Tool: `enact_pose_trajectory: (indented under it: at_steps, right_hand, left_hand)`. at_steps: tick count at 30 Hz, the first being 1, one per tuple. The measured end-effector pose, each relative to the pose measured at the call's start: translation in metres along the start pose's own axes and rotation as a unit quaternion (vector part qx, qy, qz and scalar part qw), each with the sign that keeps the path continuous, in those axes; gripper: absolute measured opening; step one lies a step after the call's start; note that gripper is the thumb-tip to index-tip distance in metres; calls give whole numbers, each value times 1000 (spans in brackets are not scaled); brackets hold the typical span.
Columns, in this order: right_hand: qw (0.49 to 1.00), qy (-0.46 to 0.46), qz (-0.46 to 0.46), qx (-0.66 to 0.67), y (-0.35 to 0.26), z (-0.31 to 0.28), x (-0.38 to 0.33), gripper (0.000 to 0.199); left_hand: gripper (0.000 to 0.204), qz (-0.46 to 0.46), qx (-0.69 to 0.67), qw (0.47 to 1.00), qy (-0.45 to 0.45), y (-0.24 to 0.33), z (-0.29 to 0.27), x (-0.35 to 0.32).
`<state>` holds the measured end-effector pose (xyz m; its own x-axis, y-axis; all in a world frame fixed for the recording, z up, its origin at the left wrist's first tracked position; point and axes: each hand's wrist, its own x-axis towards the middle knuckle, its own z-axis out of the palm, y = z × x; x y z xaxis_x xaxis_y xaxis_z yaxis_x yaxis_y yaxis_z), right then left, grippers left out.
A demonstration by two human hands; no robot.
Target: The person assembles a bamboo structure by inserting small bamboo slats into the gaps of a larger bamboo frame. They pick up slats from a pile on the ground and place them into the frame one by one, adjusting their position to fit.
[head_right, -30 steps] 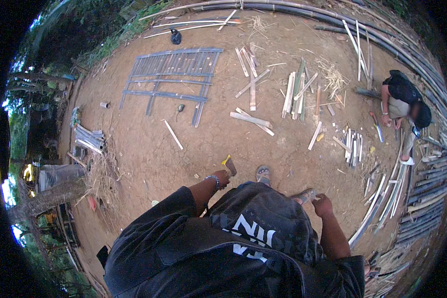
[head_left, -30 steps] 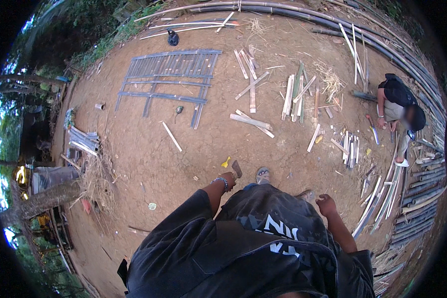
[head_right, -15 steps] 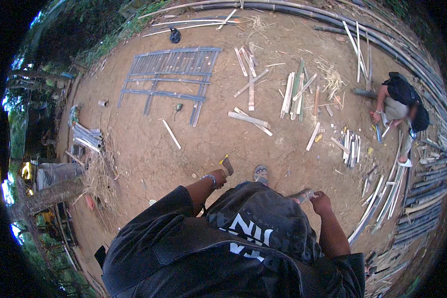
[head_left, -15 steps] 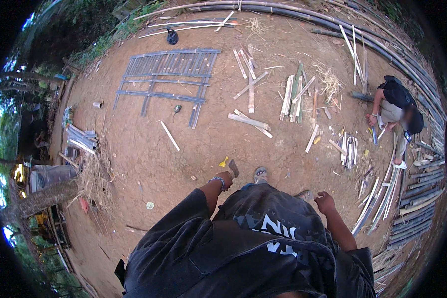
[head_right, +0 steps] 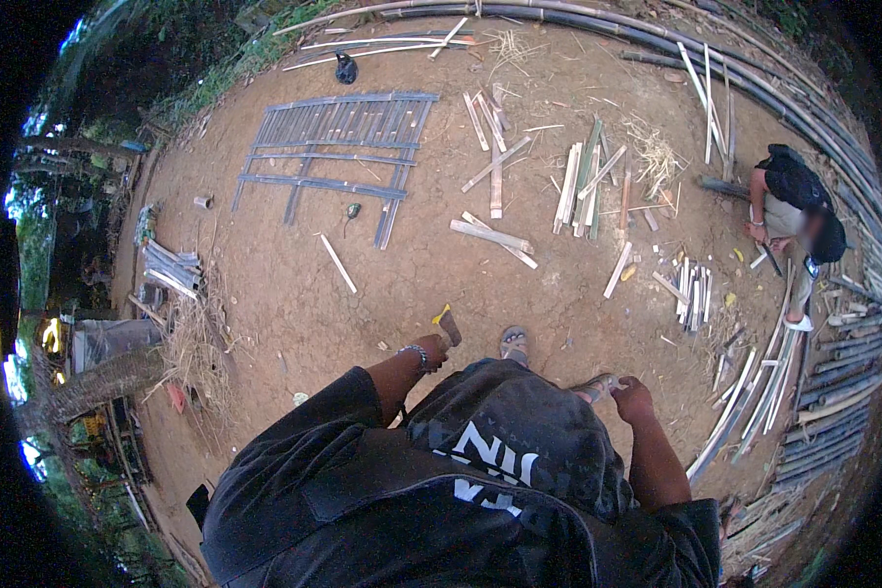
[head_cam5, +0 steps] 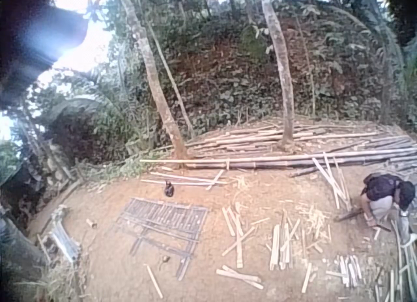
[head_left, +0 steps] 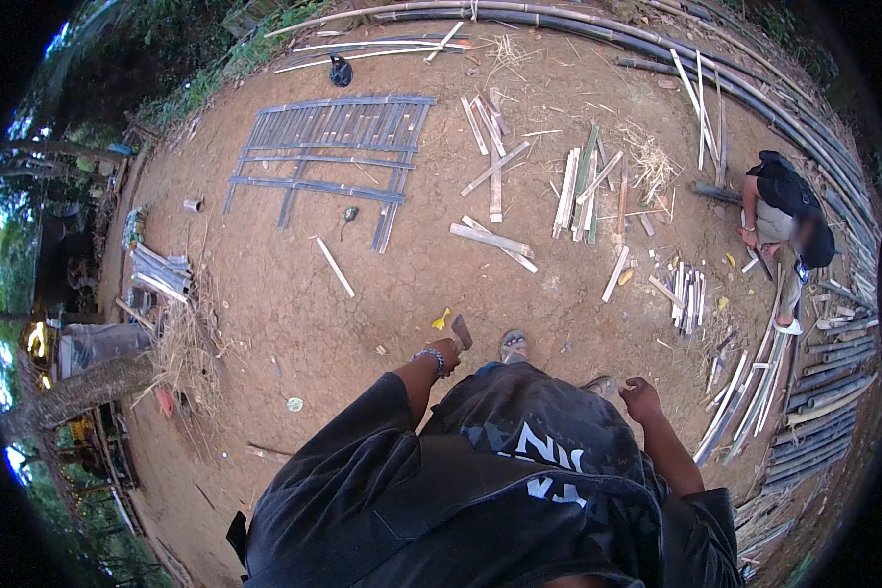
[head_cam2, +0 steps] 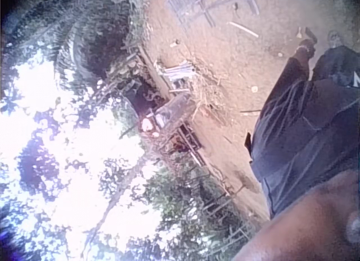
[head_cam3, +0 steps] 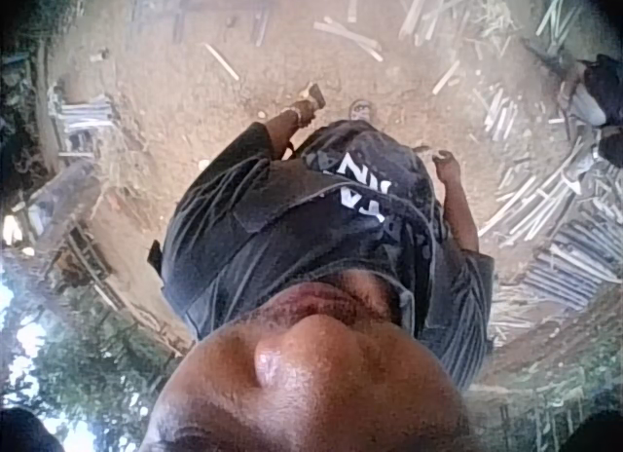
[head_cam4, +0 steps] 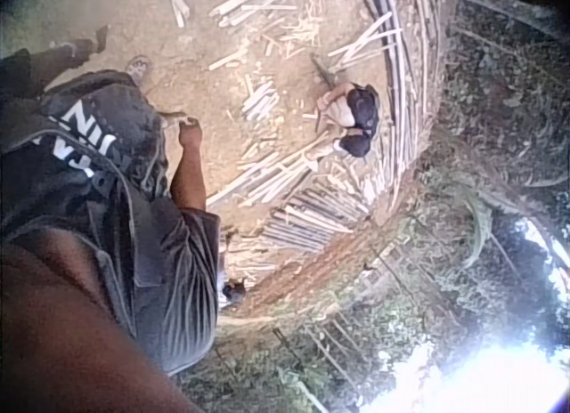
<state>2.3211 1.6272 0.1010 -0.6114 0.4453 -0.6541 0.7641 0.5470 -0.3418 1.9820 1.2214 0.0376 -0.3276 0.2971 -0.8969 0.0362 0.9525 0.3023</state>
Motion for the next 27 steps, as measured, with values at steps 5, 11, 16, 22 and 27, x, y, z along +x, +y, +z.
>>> enact_pose_trajectory:
  at_steps: [5,11,16,22,27]
  right_hand:
    - [998,-30,-39,-26,-4,-7,-5,48]
    - [999,-7,-44,-29,5,0,0,48]
    - [999,-39,-10,-31,-3,0,0,41]
    - [983,-47,-111,-141,14,9,4,41]
    - [998,-23,58,10,-1,5,-7,44]
  left_hand:
    - [18,-3,-35,999,12,5,-1,-8]
    - [19,9,-10,1000,-8,-2,1,8]
    - [19,1,-31,1000,1,-5,2,8]
    - [19,8,-7,1000,6,3,-2,0]
    - [19,26,43,999,-19,1,-3,15]
